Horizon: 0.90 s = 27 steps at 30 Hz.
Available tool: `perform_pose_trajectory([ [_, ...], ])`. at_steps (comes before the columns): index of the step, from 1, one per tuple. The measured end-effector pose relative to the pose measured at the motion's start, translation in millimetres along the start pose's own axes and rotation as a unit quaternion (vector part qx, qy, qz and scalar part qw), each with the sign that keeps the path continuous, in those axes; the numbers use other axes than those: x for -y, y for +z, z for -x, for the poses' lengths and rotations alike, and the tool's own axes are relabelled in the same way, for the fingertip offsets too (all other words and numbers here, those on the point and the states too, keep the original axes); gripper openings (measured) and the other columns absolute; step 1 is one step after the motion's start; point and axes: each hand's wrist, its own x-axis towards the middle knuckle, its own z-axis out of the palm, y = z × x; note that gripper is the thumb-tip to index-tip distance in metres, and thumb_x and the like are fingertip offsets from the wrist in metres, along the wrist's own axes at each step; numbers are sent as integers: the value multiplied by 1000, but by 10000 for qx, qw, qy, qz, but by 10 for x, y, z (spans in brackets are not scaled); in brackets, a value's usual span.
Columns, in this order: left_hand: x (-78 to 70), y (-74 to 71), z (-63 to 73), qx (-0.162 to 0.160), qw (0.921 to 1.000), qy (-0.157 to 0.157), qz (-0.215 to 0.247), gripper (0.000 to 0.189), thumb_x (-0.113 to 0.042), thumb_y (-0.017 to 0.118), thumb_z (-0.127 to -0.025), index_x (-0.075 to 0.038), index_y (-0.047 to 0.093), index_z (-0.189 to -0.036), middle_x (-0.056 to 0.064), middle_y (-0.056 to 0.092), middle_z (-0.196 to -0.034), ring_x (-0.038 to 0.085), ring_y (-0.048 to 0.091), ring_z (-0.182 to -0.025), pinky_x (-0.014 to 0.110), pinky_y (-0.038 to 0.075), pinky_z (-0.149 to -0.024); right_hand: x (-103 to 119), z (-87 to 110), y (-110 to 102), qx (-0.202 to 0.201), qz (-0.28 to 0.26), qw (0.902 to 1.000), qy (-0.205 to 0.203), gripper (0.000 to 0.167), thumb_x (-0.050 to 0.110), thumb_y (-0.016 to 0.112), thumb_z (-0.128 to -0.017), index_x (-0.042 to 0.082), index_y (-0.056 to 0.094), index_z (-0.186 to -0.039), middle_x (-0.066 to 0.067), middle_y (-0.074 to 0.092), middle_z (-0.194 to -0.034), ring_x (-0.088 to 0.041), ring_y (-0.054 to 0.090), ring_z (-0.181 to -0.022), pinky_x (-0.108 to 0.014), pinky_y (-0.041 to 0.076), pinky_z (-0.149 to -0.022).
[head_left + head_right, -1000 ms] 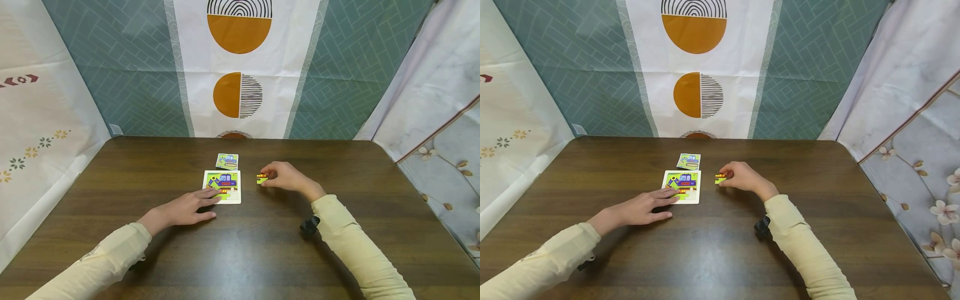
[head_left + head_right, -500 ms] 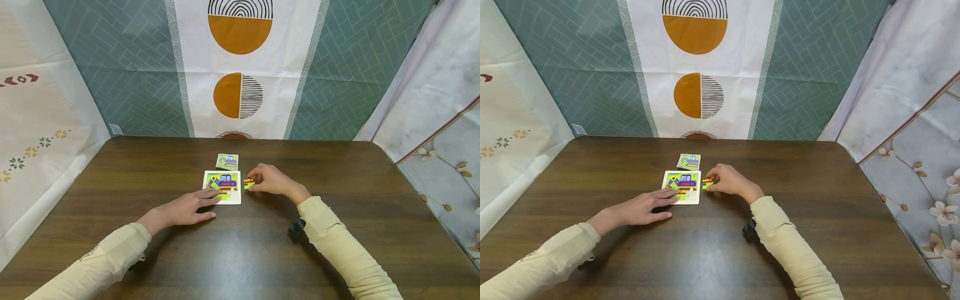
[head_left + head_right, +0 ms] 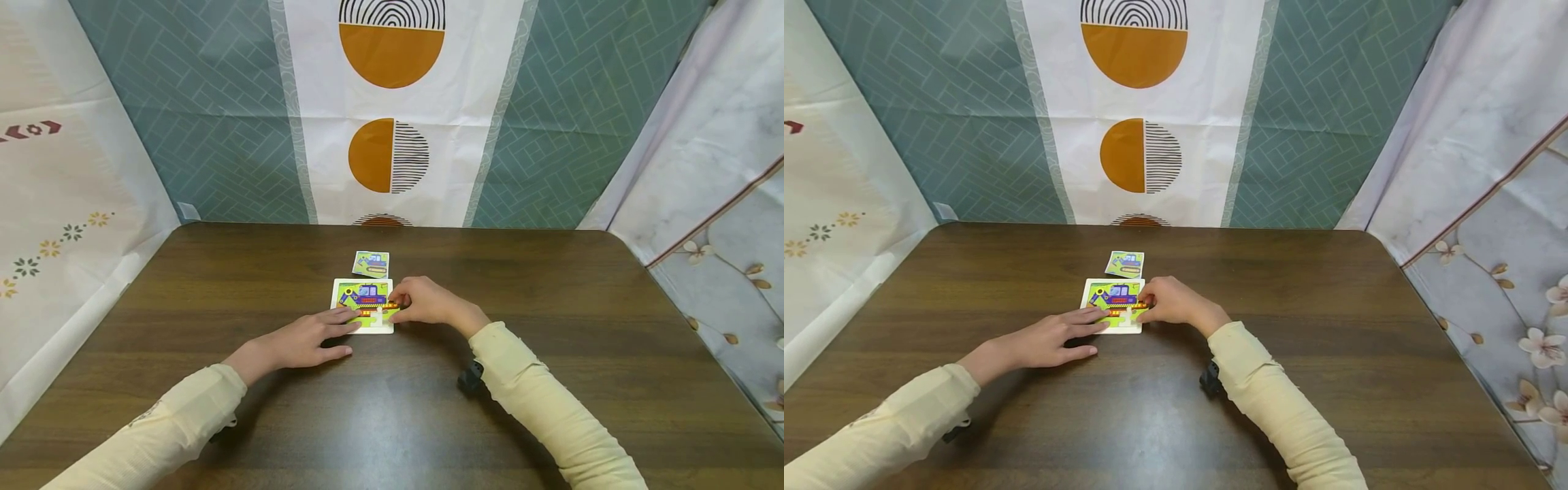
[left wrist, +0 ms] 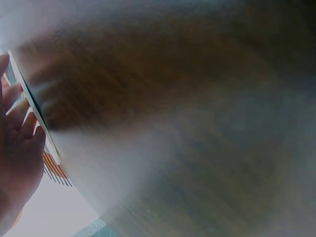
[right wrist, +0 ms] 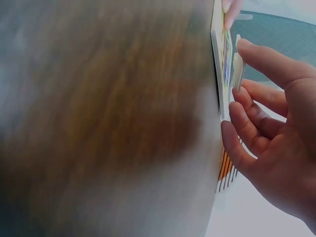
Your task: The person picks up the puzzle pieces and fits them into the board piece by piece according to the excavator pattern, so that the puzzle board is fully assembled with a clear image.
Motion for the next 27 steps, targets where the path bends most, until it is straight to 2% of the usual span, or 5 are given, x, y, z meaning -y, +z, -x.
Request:
perform_pose_trajectory([
  [9, 10, 8, 1, -97, 9999, 73, 11, 55, -38, 56, -98, -2, 50, -140, 11, 40, -150, 30, 33, -139, 48, 34, -106, 89, -66, 69, 114, 95, 9998, -152, 34, 22, 79, -82, 1, 70, -107, -1, 57, -85, -13, 51, -77, -23, 44, -69],
  [20, 6, -8, -8, 27, 10000, -51, 19, 57, -41, 56, -97, -4, 50, -140, 10, 40, -150, 30, 32, -139, 48, 34, -107, 138, -117, 111, 233, 313, 9992, -57, 34, 24, 79, -82, 2, 70, -106, -1, 57, -88, -15, 51, -78, -25, 44, -70],
  [27, 13, -1, -5, 16, 10000, -67, 54, 57, -41, 56, -97, -4, 51, -140, 10, 39, -150, 29, 31, -140, 48, 33, -107, 149, -133, 131, 272, 526, 9981, -180, 34, 25, 79, -83, 2, 71, -107, -2, 59, -88, -15, 51, -79, -24, 44, -71],
])
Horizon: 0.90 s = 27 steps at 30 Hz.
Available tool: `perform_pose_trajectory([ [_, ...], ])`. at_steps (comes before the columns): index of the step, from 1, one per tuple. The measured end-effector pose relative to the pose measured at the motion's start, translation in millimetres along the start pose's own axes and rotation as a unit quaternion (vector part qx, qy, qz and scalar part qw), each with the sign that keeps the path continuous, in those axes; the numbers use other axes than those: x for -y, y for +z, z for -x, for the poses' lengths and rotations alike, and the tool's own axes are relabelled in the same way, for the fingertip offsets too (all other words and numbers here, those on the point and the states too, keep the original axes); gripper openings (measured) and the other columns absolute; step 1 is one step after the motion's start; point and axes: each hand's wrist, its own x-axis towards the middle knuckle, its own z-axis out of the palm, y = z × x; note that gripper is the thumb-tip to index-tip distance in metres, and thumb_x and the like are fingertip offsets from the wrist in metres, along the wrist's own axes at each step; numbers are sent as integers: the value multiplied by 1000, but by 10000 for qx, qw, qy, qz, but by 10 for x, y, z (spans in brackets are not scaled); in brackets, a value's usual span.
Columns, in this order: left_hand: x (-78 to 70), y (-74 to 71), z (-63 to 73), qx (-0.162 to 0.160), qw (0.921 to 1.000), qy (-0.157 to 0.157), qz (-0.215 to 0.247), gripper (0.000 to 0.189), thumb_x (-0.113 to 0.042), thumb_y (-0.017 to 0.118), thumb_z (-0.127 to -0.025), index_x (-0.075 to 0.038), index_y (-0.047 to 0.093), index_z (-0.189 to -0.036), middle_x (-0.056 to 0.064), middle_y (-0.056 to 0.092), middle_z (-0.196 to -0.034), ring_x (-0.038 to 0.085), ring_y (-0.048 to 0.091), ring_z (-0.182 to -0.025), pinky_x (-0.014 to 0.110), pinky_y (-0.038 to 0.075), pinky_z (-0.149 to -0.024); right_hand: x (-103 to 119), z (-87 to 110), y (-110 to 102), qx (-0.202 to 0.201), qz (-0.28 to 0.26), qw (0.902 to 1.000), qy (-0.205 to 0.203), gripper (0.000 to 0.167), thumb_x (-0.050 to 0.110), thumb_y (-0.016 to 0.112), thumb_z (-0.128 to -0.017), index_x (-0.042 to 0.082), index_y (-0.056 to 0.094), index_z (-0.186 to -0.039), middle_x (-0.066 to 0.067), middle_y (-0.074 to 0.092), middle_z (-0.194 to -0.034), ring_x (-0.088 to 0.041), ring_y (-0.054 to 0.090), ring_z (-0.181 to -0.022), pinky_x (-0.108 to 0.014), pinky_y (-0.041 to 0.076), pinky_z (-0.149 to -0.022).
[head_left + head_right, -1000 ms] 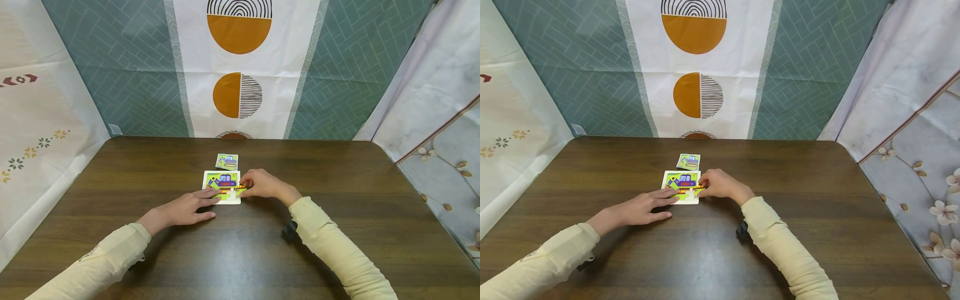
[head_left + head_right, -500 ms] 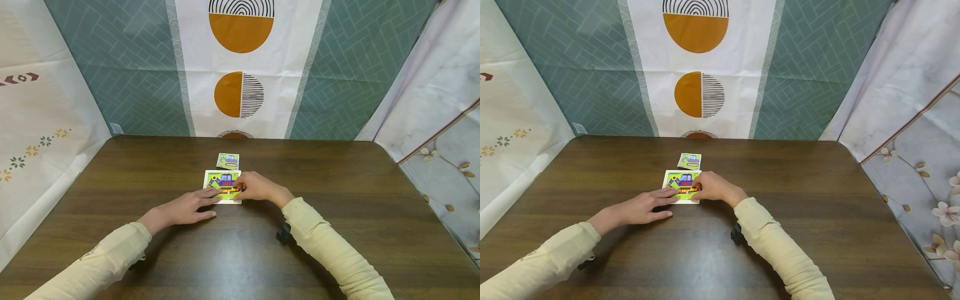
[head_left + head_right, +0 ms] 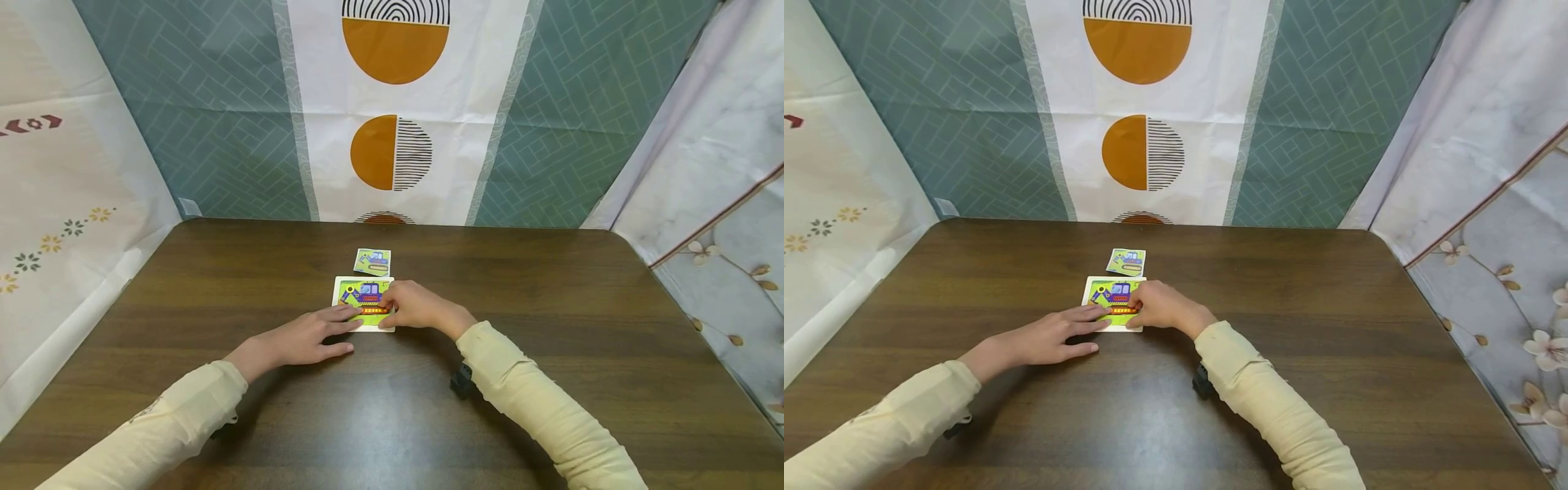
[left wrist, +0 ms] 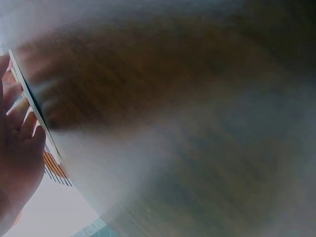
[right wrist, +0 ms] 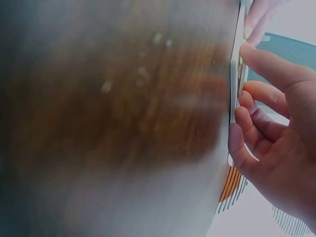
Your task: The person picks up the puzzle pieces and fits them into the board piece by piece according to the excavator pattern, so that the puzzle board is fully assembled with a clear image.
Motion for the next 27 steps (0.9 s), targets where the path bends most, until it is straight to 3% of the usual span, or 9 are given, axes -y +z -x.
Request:
perform_pose_trajectory([
  [10, -14, -19, 11, -17, 10000, -14, 56, 57, -40, 56, -97, -4, 51, -140, 11, 39, -150, 30, 31, -140, 49, 33, -107, 34, 6, -28, 216, 430, 9988, -80, 34, 29, 75, -86, 7, 73, -112, -1, 57, -89, -15, 50, -80, -28, 44, -72],
  [18, -35, -40, 4, -3, 10000, -36, 15, 57, -41, 56, -97, -3, 51, -139, 11, 40, -150, 31, 33, -139, 49, 33, -107, 99, 3, -63, 230, 966, 9947, -285, 30, 33, 73, -87, 9, 75, -105, -1, 57, -87, -17, 50, -79, -30, 44, -71],
  [27, -90, -81, -51, -47, 9997, 46, -249, 52, -38, 57, -97, -1, 57, -134, 14, 47, -144, 34, 38, -135, 49, 35, -106, 78, 19, -39, 271, 789, 9964, -115, 33, 32, 73, -87, 9, 74, -110, -1, 55, -87, -16, 48, -78, -29, 42, -69],
])
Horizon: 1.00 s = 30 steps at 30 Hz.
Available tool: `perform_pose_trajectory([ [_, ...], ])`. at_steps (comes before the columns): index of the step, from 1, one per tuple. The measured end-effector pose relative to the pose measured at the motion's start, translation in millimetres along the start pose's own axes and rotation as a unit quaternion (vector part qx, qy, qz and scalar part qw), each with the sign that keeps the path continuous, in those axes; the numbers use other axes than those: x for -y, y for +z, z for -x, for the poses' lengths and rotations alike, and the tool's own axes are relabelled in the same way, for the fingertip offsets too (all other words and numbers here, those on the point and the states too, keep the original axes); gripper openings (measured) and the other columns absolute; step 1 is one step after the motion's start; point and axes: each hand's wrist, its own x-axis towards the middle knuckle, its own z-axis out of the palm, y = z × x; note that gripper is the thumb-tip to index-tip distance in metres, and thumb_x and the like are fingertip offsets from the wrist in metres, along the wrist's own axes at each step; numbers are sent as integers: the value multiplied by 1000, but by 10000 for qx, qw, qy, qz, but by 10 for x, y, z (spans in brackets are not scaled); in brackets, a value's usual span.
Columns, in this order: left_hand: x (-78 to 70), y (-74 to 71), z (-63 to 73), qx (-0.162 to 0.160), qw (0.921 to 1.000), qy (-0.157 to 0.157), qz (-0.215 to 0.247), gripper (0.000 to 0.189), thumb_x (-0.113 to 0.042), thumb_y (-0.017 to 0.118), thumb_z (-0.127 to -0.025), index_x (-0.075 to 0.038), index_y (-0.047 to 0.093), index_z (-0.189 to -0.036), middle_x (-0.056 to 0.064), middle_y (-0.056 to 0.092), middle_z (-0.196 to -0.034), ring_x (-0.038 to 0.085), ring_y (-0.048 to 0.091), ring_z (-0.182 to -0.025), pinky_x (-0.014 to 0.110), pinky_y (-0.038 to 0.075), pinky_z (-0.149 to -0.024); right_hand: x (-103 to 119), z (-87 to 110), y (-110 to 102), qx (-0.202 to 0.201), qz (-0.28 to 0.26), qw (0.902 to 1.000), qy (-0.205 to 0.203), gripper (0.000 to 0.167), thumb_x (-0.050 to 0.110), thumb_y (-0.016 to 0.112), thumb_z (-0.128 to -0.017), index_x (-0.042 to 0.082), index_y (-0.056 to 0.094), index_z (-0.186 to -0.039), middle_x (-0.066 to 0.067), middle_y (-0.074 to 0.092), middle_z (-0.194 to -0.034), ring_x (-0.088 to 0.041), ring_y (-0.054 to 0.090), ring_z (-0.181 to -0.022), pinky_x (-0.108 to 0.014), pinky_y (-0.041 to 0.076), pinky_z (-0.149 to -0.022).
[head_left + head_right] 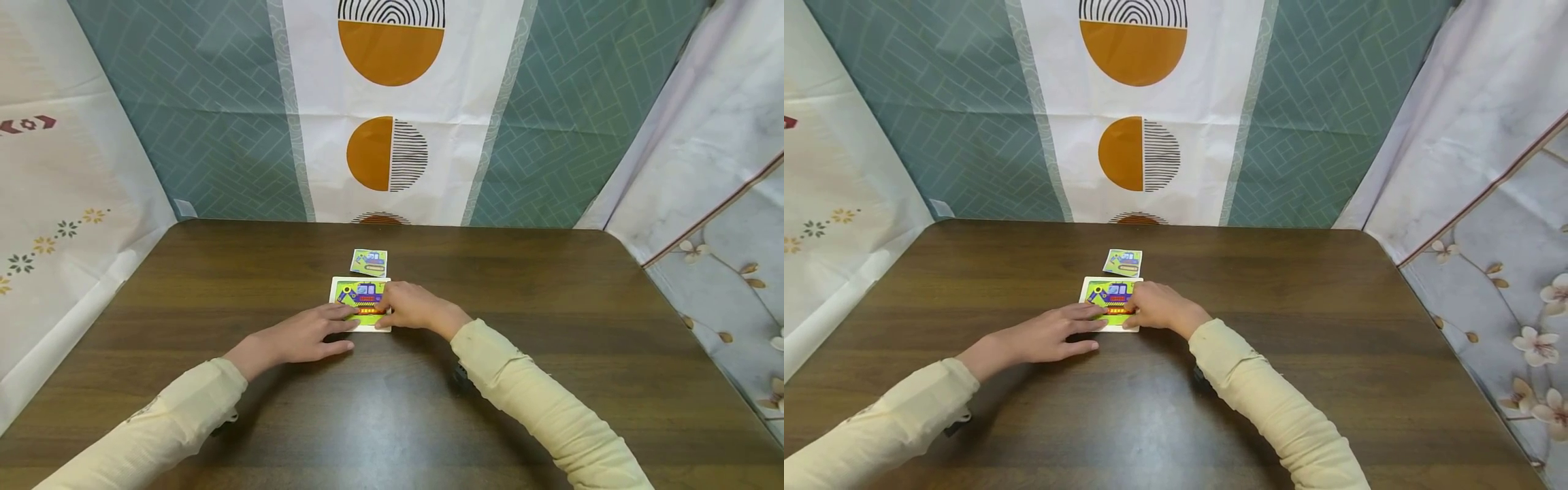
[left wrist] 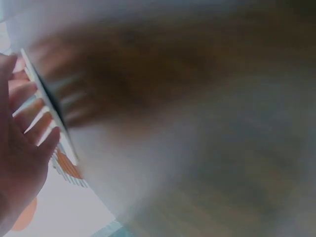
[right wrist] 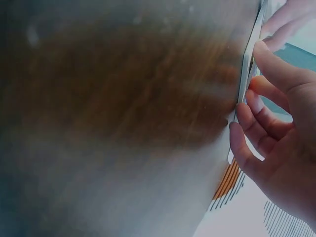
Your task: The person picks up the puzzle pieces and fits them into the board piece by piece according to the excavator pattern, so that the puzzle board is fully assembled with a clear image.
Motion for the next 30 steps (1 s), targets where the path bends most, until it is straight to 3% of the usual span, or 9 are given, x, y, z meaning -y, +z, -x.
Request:
perform_pose_trajectory([
  [5, -66, -20, -91, -366, 9971, 465, -472, 40, -31, 62, -96, 2, 67, -118, 17, 57, -130, 33, 49, -125, 46, 39, -103, -18, 9, 10, -4, -159, 9999, 40, 34, 31, 73, -87, 8, 74, -112, -2, 56, -90, -16, 49, -80, -28, 43, -70],
  [8, -106, 9, -142, -419, 9954, 592, -627, 41, -30, 62, -96, 2, 65, -119, 16, 55, -131, 30, 50, -123, 43, 41, -102, -24, 19, 14, -30, -192, 9998, -22, 33, 30, 73, -87, 7, 74, -111, -2, 56, -90, -16, 50, -79, -28, 43, -69],
  [13, -171, 24, -174, -108, 9976, 405, -553, 55, -34, 58, -98, 4, 51, -137, 16, 43, -146, 29, 43, -132, 43, 41, -101, -43, 26, 27, -176, -301, 9992, -171, 34, 28, 74, -87, 6, 73, -113, -3, 58, -93, -15, 51, -78, -27, 44, -68],
  [20, -169, 32, -179, 96, 9980, 315, -540, 57, -35, 59, -97, 3, 50, -138, 16, 40, -148, 28, 39, -135, 43, 40, -103, -77, 35, 34, -162, -430, 9988, -178, 28, 21, 71, -89, 5, 73, -112, -5, 60, -99, -15, 54, -83, -26, 46, -72],
  [30, -143, 54, -149, 339, 9991, 202, -129, 60, -33, 59, -97, 4, 44, -142, 17, 34, -152, 29, 32, -139, 44, 34, -107, -82, 44, 40, -189, -357, 9989, -244, 26, 17, 71, -90, 4, 72, -113, -6, 59, -98, -16, 54, -81, -26, 45, -69],
])
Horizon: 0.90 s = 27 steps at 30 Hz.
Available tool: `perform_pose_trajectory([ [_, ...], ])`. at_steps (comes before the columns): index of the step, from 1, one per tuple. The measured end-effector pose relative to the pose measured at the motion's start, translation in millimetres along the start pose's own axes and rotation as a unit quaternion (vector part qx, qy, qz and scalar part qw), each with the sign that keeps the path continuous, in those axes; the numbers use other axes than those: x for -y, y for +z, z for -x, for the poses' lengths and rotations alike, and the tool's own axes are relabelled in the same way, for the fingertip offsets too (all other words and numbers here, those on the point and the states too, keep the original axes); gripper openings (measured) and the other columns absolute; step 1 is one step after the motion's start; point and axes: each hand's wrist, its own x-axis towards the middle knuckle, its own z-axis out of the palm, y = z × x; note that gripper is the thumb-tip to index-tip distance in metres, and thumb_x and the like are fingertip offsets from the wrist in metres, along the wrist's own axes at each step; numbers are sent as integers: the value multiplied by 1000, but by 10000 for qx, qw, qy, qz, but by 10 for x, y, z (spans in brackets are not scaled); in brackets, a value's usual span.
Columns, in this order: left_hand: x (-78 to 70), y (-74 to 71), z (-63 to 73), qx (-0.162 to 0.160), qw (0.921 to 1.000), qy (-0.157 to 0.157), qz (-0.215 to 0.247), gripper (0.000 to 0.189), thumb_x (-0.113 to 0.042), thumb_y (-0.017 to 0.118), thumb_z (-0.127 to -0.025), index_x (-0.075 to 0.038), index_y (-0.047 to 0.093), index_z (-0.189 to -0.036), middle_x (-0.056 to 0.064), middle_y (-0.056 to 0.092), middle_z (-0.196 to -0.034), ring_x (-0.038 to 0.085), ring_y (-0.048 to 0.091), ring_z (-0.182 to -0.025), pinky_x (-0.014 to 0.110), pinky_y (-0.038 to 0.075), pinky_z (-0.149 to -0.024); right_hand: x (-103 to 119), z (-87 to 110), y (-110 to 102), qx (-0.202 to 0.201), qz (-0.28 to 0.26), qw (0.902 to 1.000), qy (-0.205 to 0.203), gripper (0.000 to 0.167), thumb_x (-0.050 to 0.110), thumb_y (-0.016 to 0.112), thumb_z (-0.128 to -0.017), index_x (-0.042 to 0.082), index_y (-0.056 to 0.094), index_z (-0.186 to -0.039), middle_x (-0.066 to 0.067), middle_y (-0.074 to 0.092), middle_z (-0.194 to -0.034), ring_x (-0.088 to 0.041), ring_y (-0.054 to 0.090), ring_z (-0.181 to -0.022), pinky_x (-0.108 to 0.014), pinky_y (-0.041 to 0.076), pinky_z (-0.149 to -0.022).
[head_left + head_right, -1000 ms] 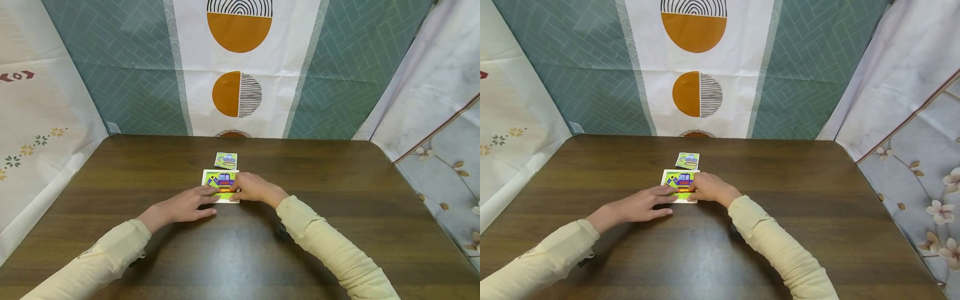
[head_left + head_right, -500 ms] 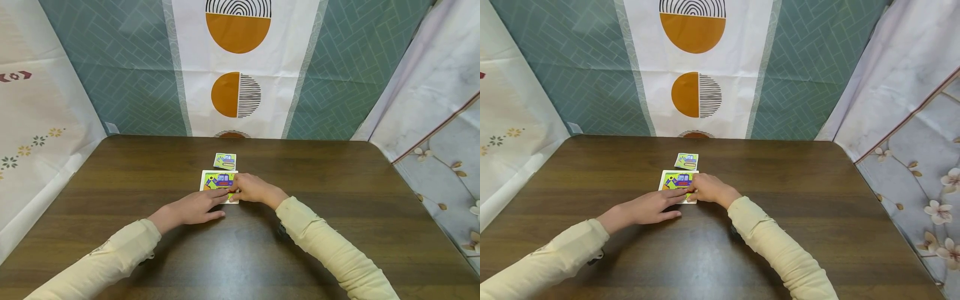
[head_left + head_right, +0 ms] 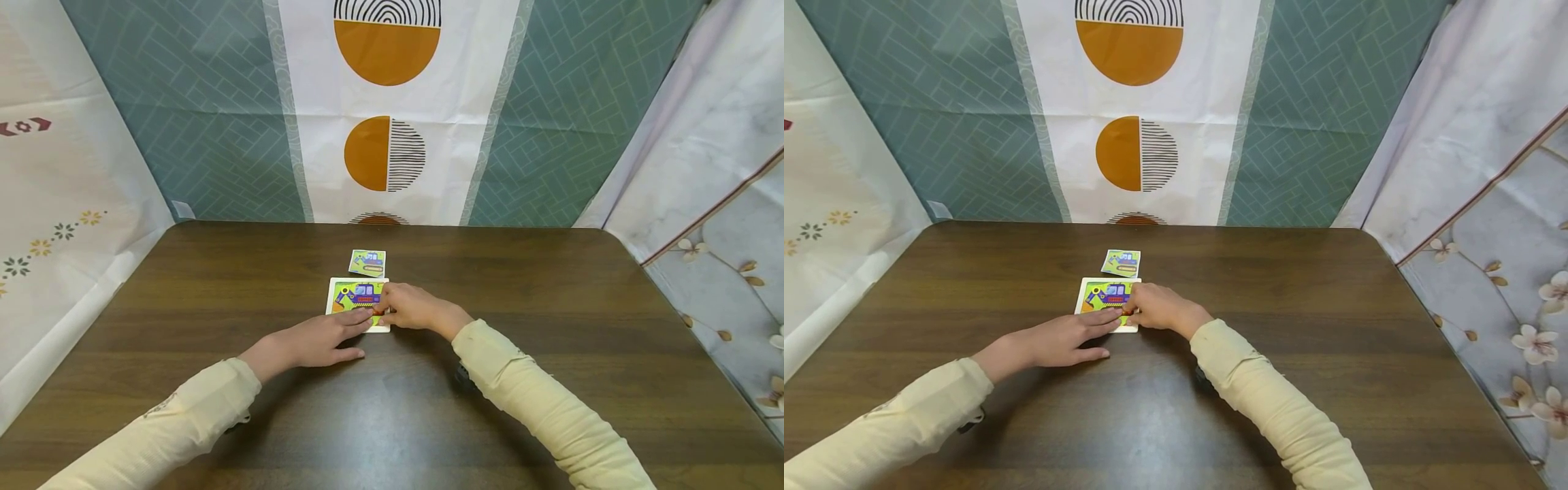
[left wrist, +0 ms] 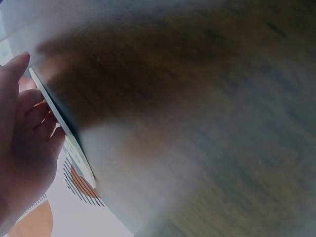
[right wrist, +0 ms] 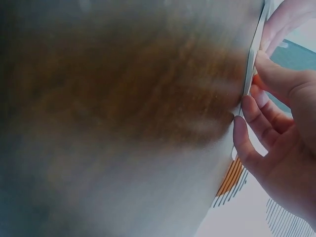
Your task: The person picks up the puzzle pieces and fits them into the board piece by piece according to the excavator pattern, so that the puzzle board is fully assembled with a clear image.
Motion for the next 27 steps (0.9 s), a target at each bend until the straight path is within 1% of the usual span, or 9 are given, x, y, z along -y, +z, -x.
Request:
perform_pose_trajectory([
  [6, 2, 15, 42, -40, 9999, 37, 147, 65, -35, 60, -96, 5, 40, -144, 17, 30, -154, 31, 29, -141, 44, 31, -109, 10, 3, 9, -86, 161, 9998, -116, 25, 17, 70, -90, 5, 73, -112, -4, 57, -97, -16, 54, -82, -28, 46, -70],
  [8, -1, 14, 42, -5, 9998, -5, 187, 67, -37, 59, -96, 4, 39, -145, 16, 29, -155, 30, 28, -141, 44, 32, -109, 9, 7, 12, -109, 238, 9995, -152, 26, 18, 70, -90, 5, 72, -113, -4, 56, -98, -16, 53, -82, -28, 46, -71],
  [12, -9, -3, 18, 88, 9997, -102, 186, 66, -41, 57, -97, 1, 41, -145, 14, 30, -155, 29, 31, -139, 44, 35, -107, 8, 21, 11, -73, 342, 9994, -64, 31, 22, 71, -90, 6, 70, -117, -3, 56, -102, -15, 52, -84, -28, 46, -73],
  [15, -20, -8, -5, 2, 10000, -32, -71, 61, -39, 57, -97, 2, 46, -142, 15, 35, -152, 30, 35, -137, 44, 37, -105, 18, 33, 8, -44, 399, 9992, 44, 34, 24, 71, -90, 6, 69, -120, -4, 56, -104, -15, 53, -85, -28, 46, -75],
  [17, -34, -2, -23, -110, 9994, 65, -319, 59, -38, 57, -98, 3, 49, -139, 17, 38, -149, 31, 38, -134, 44, 39, -103, 21, 40, 15, -68, 430, 9990, 64, 32, 24, 71, -90, 6, 70, -118, -3, 56, -103, -15, 52, -84, -27, 46, -74],
  [20, -61, 9, -46, -214, 9974, 93, -683, 57, -39, 57, -98, 2, 52, -137, 19, 43, -144, 31, 42, -130, 44, 41, -102, 33, 50, 15, -87, 484, 9987, 90, 29, 23, 71, -90, 7, 71, -114, -3, 56, -102, -15, 52, -81, -27, 46, -72],
  [24, -90, 13, -67, -237, 9953, 12, -941, 57, -41, 56, -97, 0, 54, -136, 20, 46, -139, 31, 46, -126, 44, 40, -102, 42, 59, 22, -110, 583, 9982, 110, 27, 23, 72, -90, 7, 72, -111, -3, 57, -101, -14, 51, -80, -26, 45, -70],
  [27, -101, 14, -71, -343, 9940, 81, -1037, 56, -41, 58, -96, 1, 56, -133, 20, 48, -136, 31, 48, -123, 45, 41, -102, 46, 61, 36, -141, 636, 9978, 124, 28, 23, 72, -89, 7, 72, -111, -2, 57, -102, -14, 51, -80, -26, 45, -70],
])
